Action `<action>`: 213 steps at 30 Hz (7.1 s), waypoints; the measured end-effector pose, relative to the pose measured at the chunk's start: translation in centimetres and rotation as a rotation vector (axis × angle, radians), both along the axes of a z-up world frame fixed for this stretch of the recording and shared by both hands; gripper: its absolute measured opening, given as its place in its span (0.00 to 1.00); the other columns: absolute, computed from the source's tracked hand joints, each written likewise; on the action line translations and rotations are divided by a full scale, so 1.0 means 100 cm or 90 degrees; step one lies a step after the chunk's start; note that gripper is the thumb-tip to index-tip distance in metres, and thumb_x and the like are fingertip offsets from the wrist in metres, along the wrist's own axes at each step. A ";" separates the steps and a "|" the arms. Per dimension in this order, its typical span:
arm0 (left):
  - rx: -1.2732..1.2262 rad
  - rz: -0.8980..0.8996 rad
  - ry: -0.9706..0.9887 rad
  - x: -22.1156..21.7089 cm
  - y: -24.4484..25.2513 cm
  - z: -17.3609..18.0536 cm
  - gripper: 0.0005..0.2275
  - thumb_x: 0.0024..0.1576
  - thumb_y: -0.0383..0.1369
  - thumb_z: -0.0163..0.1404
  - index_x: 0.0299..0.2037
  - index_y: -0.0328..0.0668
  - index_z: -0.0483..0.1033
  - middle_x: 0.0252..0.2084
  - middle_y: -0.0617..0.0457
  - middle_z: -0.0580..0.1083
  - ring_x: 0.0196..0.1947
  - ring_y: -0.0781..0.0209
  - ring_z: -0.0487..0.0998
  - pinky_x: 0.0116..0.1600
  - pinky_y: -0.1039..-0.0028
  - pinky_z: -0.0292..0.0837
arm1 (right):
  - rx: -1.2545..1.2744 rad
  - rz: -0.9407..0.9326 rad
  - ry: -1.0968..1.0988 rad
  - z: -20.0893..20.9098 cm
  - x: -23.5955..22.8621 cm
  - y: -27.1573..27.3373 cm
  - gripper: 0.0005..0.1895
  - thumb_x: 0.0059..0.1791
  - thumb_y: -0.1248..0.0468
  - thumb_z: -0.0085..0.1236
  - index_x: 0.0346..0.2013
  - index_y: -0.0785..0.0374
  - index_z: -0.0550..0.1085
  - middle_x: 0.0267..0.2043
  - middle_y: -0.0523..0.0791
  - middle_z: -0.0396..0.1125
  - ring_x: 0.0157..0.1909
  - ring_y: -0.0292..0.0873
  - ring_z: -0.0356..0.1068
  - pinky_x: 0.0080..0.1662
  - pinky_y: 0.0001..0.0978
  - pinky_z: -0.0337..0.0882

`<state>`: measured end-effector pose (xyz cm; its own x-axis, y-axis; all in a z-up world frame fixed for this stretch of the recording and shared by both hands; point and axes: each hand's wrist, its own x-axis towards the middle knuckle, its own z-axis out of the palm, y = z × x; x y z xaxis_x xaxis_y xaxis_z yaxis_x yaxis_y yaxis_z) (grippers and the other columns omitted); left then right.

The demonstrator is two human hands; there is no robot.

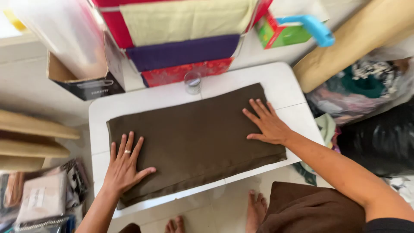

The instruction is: The person uses a lint roller to clean a dark brown piece of fabric on a small white table, repeatedly rolling it across the surface and then folding the fabric multiple times.

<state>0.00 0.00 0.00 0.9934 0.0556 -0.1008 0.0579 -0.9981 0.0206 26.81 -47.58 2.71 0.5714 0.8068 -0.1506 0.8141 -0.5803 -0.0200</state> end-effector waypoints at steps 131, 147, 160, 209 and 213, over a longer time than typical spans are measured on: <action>-0.241 0.270 0.088 -0.032 0.083 0.048 0.14 0.54 0.32 0.60 0.50 0.54 0.75 0.45 0.57 0.76 0.48 0.47 0.82 0.49 0.53 0.80 | 0.095 0.126 0.224 0.033 -0.165 0.336 0.22 0.51 0.51 0.55 0.58 0.20 0.72 0.41 0.45 0.73 0.47 0.52 0.76 0.49 0.45 0.76; -0.345 0.156 0.194 -0.029 0.054 0.059 0.19 0.49 0.34 0.65 0.52 0.47 0.79 0.59 0.41 0.70 0.61 0.37 0.74 0.63 0.52 0.73 | -0.058 -0.029 0.178 0.111 -0.060 0.249 0.22 0.57 0.53 0.45 0.65 0.27 0.69 0.49 0.53 0.73 0.55 0.61 0.73 0.54 0.56 0.73; -0.305 0.115 0.306 -0.018 0.055 0.044 0.26 0.53 0.43 0.62 0.61 0.49 0.72 0.65 0.38 0.65 0.68 0.35 0.67 0.71 0.50 0.65 | 0.129 0.028 0.190 0.026 -0.081 0.376 0.23 0.54 0.52 0.50 0.62 0.20 0.67 0.48 0.49 0.72 0.54 0.56 0.75 0.56 0.52 0.73; -0.237 0.181 0.228 0.057 0.066 -0.084 0.19 0.42 0.46 0.70 0.45 0.58 0.87 0.41 0.60 0.85 0.38 0.66 0.87 0.52 0.78 0.78 | 0.039 -0.641 0.082 -0.029 0.022 0.034 0.37 0.53 0.65 0.41 0.77 0.51 0.46 0.53 0.54 0.63 0.42 0.56 0.73 0.37 0.46 0.74; -0.233 0.224 0.290 0.028 0.091 -0.073 0.20 0.44 0.46 0.69 0.48 0.57 0.87 0.44 0.60 0.87 0.42 0.65 0.88 0.54 0.77 0.79 | 0.080 -0.622 0.189 0.020 -0.057 0.004 0.38 0.50 0.70 0.40 0.76 0.54 0.49 0.60 0.57 0.62 0.52 0.63 0.71 0.47 0.55 0.74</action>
